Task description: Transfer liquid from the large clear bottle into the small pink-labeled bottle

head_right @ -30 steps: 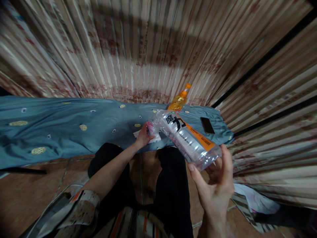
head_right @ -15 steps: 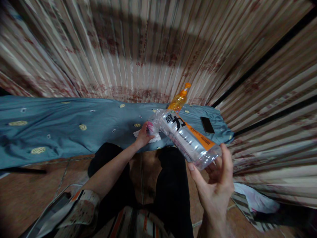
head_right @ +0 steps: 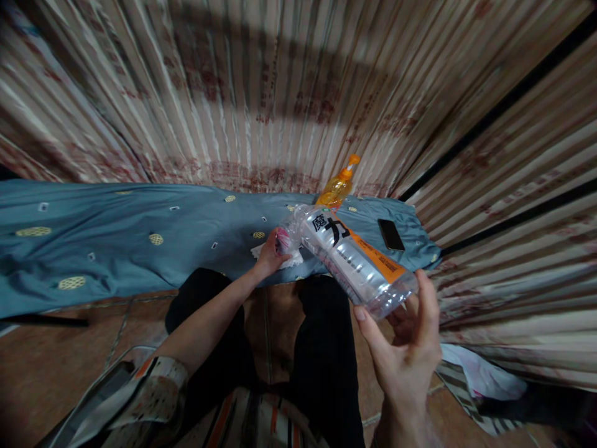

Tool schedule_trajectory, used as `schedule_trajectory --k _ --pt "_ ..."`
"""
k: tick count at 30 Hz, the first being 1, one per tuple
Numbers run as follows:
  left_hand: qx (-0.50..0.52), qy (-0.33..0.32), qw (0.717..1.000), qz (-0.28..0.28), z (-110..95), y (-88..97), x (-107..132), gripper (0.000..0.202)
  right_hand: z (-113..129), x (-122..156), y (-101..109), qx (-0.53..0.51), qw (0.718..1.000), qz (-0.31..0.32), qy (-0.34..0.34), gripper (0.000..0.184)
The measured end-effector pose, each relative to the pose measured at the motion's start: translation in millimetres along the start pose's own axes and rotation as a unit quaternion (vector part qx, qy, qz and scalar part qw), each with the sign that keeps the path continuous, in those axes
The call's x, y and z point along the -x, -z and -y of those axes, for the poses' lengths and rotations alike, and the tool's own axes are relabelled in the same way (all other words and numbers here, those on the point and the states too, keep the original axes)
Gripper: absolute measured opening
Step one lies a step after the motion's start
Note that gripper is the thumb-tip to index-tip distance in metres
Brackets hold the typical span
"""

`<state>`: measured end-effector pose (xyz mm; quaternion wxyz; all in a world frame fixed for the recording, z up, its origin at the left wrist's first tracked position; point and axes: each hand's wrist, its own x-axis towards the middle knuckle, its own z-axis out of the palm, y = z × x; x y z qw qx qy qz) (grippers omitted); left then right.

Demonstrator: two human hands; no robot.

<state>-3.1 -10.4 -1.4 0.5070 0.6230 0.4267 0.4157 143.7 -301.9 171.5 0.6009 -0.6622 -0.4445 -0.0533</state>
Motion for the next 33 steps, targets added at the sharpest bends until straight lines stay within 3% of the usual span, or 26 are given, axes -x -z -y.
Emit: schedule_trajectory --k 8,13,18,23,33 --pt "0.011 0.008 1.0 0.006 -0.6 1.8 -0.3 0.095 4.0 -0.6 -1.3 0.0 1.0 -0.007 0.016 0.115" --pt "0.01 0.01 1.0 0.005 -0.1 0.4 -0.4 0.096 -0.1 -1.5 -0.3 -0.009 1.0 -0.003 0.014 0.125" --pt "0.01 0.014 1.0 0.002 -2.4 1.0 1.5 0.098 -2.4 -0.8 0.8 -0.005 1.0 -0.006 0.021 0.116" --pt "0.017 0.013 1.0 -0.002 -3.2 1.4 2.1 0.1 -3.2 -0.2 1.2 0.0 1.0 0.003 0.022 0.122" --pt "0.003 0.004 1.0 0.005 5.9 -0.7 -1.0 0.103 -1.0 -3.2 -0.6 -0.019 0.999 -0.002 0.038 0.114"
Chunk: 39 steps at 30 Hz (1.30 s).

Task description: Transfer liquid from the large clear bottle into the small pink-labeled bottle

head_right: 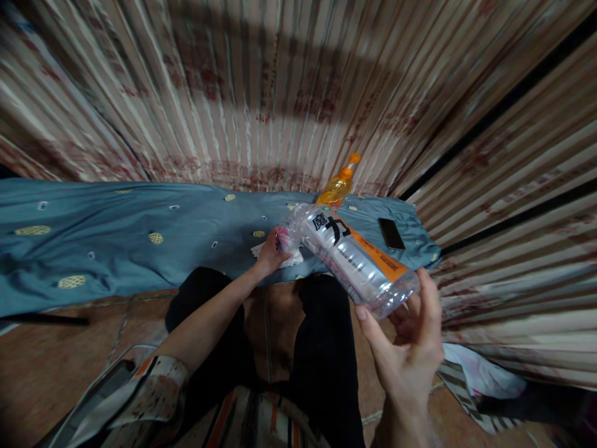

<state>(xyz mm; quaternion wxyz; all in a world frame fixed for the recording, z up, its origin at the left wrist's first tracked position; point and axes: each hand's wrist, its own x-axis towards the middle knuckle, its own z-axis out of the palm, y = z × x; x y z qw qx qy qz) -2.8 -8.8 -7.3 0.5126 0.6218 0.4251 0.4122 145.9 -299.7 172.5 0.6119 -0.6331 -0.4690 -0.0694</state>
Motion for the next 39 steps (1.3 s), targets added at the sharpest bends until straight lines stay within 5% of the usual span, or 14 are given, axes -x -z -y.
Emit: schedule_trajectory --k 39 --pt "-0.007 -0.008 1.0 0.0 0.1 -0.4 0.2 0.107 0.3 3.7 1.5 0.007 0.999 0.008 -0.034 0.124"
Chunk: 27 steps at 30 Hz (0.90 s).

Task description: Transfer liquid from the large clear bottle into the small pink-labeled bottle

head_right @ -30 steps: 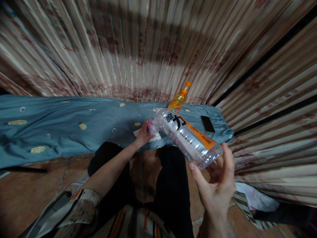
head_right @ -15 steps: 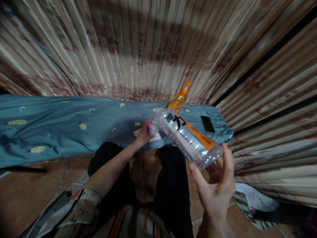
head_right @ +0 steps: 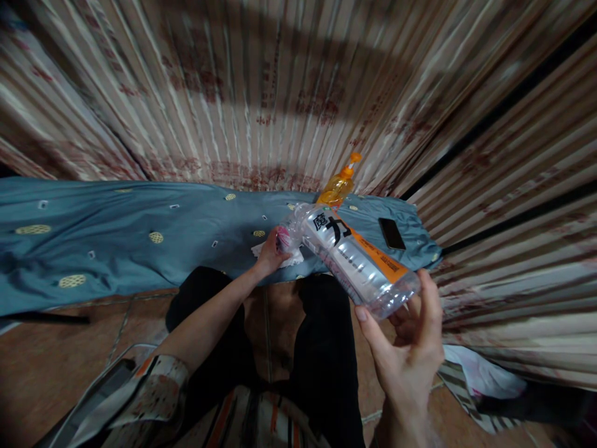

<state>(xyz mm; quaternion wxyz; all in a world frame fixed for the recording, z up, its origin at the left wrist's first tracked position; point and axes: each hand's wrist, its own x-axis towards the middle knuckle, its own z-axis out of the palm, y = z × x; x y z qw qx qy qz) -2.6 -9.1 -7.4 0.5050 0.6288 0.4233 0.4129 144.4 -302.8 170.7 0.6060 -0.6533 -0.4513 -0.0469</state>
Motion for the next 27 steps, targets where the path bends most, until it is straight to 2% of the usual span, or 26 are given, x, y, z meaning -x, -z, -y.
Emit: schedule_trajectory --k 9,27 --pt "-0.001 0.005 1.0 0.016 3.3 0.6 -0.8 0.105 0.2 -1.0 -0.7 -0.007 1.0 -0.008 0.01 0.117" --pt "0.003 0.006 1.0 0.006 -3.9 2.4 1.1 0.102 -2.4 -0.2 0.7 -0.018 1.0 -0.008 0.002 0.121"
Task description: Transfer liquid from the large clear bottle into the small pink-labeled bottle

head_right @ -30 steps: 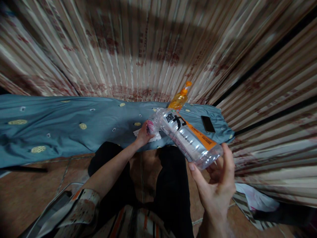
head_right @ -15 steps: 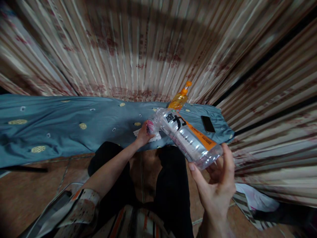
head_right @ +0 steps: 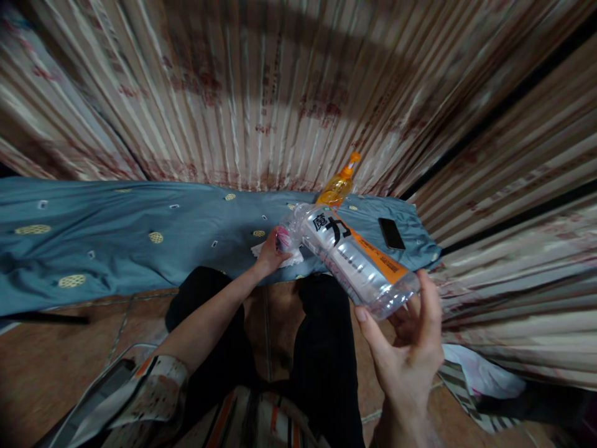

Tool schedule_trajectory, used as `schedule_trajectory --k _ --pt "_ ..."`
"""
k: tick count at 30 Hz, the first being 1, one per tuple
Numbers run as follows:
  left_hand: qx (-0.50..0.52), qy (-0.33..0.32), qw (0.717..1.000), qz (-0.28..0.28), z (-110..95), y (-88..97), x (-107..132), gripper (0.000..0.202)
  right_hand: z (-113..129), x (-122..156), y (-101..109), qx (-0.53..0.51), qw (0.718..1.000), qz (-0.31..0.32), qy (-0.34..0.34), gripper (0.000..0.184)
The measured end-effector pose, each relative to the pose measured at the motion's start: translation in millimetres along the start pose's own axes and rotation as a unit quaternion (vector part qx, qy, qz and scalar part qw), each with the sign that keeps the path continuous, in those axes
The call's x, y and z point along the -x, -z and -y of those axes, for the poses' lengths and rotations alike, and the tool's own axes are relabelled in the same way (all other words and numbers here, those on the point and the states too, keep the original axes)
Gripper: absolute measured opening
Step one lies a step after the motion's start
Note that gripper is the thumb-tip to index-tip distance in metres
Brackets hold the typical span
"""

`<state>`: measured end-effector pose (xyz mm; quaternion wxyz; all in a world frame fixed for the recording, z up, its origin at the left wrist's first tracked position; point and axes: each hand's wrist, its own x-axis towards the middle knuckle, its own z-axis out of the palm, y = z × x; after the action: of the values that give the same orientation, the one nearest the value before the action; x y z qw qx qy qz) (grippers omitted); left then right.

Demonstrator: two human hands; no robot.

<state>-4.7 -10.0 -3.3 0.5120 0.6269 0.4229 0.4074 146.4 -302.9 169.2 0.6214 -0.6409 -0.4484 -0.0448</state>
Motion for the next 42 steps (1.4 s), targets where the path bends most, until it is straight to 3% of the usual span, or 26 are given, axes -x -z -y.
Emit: schedule_trajectory --k 15,29,42 --pt "-0.009 -0.018 1.0 -0.004 10.2 -2.4 -3.4 0.102 -0.5 0.3 -0.5 0.028 1.0 -0.004 0.004 0.118" --pt "-0.005 0.006 1.0 0.008 -2.2 1.1 -0.7 0.099 0.7 -0.2 -0.5 0.008 1.0 0.002 0.002 0.12" --pt "-0.014 0.003 1.0 0.016 0.5 2.4 -2.1 0.104 -1.7 -1.8 0.7 -0.014 1.0 0.009 0.018 0.118"
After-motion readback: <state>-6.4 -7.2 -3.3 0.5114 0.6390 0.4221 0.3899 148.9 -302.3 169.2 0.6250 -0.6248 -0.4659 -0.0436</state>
